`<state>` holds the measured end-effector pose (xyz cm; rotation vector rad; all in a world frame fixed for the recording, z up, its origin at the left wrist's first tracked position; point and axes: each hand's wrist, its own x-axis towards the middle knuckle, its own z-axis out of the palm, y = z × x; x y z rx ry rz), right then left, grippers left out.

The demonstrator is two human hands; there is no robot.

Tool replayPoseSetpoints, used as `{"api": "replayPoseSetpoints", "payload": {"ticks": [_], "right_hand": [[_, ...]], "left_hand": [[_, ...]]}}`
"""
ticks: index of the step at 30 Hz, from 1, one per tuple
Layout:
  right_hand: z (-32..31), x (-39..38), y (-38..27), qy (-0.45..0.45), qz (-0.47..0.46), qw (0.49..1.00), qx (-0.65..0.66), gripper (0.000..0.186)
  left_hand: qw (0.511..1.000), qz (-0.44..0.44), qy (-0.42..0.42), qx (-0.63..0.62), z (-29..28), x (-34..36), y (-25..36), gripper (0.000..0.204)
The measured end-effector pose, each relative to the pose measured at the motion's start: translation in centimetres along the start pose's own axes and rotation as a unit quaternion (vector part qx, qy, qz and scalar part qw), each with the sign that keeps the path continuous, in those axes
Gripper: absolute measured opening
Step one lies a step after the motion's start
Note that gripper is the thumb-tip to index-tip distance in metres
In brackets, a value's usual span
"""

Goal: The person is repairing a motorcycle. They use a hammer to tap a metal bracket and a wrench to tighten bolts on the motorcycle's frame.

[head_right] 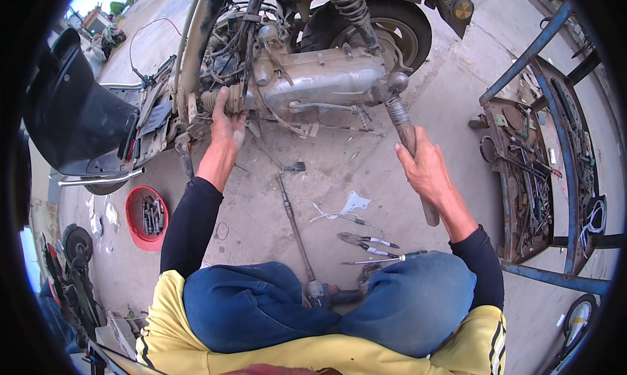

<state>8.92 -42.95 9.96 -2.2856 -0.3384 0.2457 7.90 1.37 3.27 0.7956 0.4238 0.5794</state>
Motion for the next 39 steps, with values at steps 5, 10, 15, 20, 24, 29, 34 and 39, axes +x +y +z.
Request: {"api": "replayPoseSetpoints", "payload": {"ticks": [5,10,15,20,24,29,34,39], "right_hand": [[-0.3,1.4,0.0,-0.105,-0.016,0.991,-0.086,0.037],[0.6,-0.9,0.1,-0.036,0.008,0.999,-0.035,0.037],[0.1,1.2,1.8,-0.093,0.048,0.994,-0.037,0.038],[-0.3,-1.0,0.8,-0.050,0.069,0.995,0.059,0.036],[1.9,0.5,1.6,-0.036,0.005,0.999,-0.023,0.036],[1.0,0.9,3.2,-0.120,0.044,0.987,0.094,0.035],[3.2,-3.2,8.9,-0.149,0.207,0.893,0.370,0.024],[8.9,-2.2,17.5,-0.166,0.313,0.799,0.487,0.019]], "left_hand": [[1.000,0.000,0.030,-0.005,-0.1,-0.1,0.5,0.061],[1.000,-0.006,0.026,0.006,-0.2,0.2,0.0,0.061],[0.999,0.007,0.043,0.004,0.7,-0.4,0.2,0.058],[0.999,0.011,0.033,0.009,0.2,-0.6,0.2,0.060],[0.999,0.001,0.033,-0.002,0.5,-0.2,0.1,0.062],[0.999,-0.007,0.042,-0.002,-0.5,0.1,0.6,0.065],[0.999,0.002,0.039,0.007,0.3,-0.1,0.1,0.065],[0.999,0.009,0.049,0.003,0.7,0.0,0.4,0.063]]}}
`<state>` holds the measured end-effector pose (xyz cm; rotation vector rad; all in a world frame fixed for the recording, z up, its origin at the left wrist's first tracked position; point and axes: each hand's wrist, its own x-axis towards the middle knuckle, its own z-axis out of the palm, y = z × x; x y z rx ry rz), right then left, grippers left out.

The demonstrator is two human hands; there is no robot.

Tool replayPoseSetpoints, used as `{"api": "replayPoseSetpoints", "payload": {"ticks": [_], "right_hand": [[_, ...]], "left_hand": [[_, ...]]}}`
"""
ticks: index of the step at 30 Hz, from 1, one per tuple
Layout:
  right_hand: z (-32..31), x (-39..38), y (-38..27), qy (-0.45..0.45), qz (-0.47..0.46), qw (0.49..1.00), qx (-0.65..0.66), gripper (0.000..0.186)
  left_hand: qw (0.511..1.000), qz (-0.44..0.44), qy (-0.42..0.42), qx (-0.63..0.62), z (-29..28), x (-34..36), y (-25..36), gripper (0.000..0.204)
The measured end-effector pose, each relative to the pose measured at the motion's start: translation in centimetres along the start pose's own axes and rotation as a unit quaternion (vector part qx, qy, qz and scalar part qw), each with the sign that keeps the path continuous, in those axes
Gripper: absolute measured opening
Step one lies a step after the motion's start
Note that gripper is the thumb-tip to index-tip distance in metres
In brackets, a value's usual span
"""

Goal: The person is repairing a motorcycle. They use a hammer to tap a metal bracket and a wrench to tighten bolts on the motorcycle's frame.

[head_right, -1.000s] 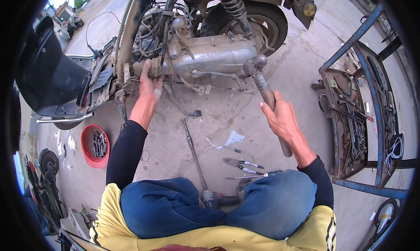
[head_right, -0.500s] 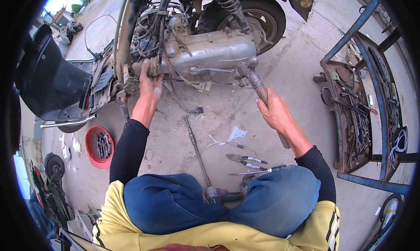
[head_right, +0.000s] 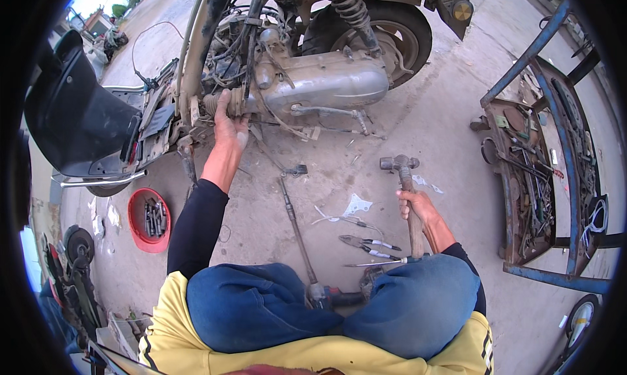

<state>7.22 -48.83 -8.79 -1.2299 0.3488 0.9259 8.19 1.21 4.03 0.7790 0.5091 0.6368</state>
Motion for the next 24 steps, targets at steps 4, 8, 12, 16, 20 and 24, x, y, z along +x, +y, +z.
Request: {"api": "replayPoseSetpoints", "payload": {"ticks": [4,8,12,16,20,24], "right_hand": [[-0.3,1.1,2.1,0.013,0.015,1.000,0.017,0.019],[4.1,0.0,-0.3,0.028,-0.039,0.995,-0.089,0.019],[9.8,-2.6,-5.6,-0.044,-0.137,0.986,-0.088,0.024],[10.3,-2.8,-5.8,-0.062,-0.181,0.978,-0.081,0.026],[9.6,-3.3,-4.0,-0.042,-0.129,0.982,-0.128,0.022],[10.7,-3.5,-5.1,-0.065,-0.104,0.992,-0.028,0.023]], "left_hand": [[1.000,0.007,-0.016,0.016,-0.3,-0.4,-0.3,0.059],[0.999,0.016,-0.021,0.033,-0.4,-0.4,-0.4,0.055],[0.998,0.027,-0.038,0.037,-0.3,-0.7,-0.3,0.055],[0.998,0.028,-0.039,0.037,-0.1,-0.9,-0.3,0.057],[0.999,0.019,-0.025,0.038,0.3,-1.0,-0.2,0.060],[0.999,0.021,-0.038,0.028,0.3,-1.0,-0.5,0.062]]}}
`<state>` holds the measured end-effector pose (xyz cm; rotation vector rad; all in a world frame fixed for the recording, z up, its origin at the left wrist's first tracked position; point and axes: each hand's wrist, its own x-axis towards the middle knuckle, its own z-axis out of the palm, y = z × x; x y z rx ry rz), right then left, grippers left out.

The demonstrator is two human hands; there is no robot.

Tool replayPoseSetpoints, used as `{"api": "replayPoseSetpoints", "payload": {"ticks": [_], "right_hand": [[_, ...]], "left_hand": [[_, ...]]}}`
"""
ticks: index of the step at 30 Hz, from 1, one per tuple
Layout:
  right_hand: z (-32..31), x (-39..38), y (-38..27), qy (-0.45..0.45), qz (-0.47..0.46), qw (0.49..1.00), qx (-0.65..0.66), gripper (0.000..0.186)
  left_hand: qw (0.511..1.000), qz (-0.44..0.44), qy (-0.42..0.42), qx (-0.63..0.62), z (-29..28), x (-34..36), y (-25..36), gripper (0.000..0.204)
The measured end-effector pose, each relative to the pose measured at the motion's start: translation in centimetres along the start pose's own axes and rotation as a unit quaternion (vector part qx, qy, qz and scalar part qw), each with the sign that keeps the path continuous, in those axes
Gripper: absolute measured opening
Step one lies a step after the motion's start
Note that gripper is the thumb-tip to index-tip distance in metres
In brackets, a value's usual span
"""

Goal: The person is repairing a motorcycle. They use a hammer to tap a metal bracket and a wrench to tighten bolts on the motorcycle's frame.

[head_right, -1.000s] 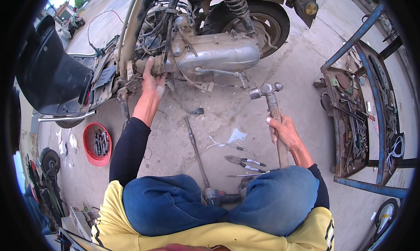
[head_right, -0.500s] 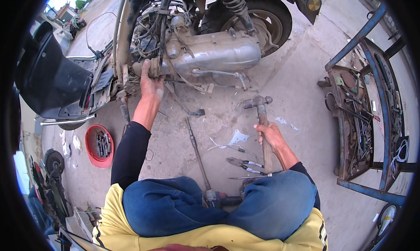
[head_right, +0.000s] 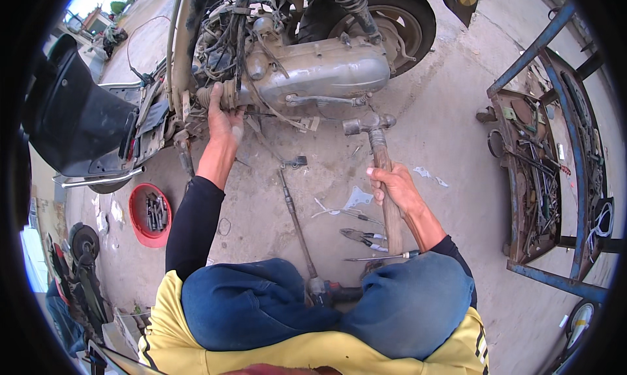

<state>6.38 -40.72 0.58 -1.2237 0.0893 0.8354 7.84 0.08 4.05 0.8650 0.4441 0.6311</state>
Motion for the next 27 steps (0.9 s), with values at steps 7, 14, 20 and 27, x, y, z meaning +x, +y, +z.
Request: {"api": "replayPoseSetpoints", "payload": {"ticks": [7,14,20,27], "right_hand": [[0.9,-1.3,-5.2,0.028,-0.197,0.974,-0.106,0.025],[0.1,-2.3,0.4,0.109,-0.114,0.954,-0.254,0.028],[-1.2,-1.8,1.9,0.095,-0.190,0.798,-0.563,0.029],[-4.5,-1.5,7.3,0.049,-0.230,0.676,-0.698,0.025]], "left_hand": [[1.000,-0.007,0.008,0.004,-0.5,0.3,0.4,0.061],[1.000,-0.010,0.005,0.011,-0.1,0.0,0.4,0.062],[1.000,-0.016,0.009,0.019,-0.2,-0.3,1.1,0.065],[0.999,-0.016,-0.014,0.042,0.0,-0.1,0.9,0.069]]}}
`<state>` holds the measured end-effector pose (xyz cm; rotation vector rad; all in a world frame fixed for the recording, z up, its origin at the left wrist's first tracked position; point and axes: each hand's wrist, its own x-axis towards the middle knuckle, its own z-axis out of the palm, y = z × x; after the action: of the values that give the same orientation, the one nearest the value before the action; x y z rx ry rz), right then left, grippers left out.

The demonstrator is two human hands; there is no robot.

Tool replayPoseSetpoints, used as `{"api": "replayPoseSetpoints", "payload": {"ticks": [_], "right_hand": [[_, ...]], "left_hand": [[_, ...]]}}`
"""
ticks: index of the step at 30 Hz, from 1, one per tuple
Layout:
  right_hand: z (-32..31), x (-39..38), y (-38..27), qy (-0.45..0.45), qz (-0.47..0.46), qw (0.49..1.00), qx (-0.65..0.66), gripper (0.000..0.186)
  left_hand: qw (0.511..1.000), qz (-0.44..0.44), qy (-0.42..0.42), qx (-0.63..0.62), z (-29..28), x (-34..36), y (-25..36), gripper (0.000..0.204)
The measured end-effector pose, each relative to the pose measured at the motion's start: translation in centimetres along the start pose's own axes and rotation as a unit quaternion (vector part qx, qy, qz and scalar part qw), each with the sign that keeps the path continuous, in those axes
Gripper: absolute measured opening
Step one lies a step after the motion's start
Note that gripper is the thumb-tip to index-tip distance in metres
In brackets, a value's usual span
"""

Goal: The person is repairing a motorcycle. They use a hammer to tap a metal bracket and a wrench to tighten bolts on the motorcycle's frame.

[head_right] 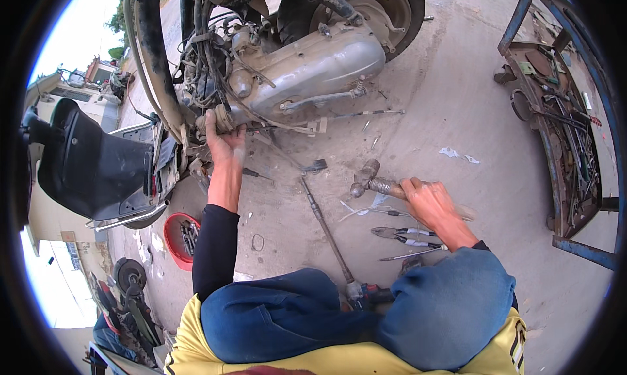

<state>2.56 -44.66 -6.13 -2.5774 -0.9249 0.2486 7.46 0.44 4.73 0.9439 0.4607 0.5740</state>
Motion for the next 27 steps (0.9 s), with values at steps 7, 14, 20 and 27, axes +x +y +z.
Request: {"api": "replayPoseSetpoints", "payload": {"ticks": [7,14,20,27], "right_hand": [[3.7,-3.0,1.5,0.014,0.007,1.000,-0.003,0.032],[5.5,-3.4,3.4,0.016,0.048,0.999,0.010,0.040],[5.8,-2.9,4.1,0.003,0.063,0.998,0.019,0.041],[-2.2,3.2,1.8,0.103,0.008,0.992,0.066,0.041]], "left_hand": [[1.000,0.014,-0.011,0.007,-0.5,0.1,0.0,0.064],[0.999,0.027,0.009,0.015,-0.2,0.3,-0.2,0.060],[1.000,0.013,0.010,0.006,0.1,-0.3,0.1,0.065],[1.000,0.018,-0.012,-0.001,0.5,-0.4,-0.4,0.063]]}}
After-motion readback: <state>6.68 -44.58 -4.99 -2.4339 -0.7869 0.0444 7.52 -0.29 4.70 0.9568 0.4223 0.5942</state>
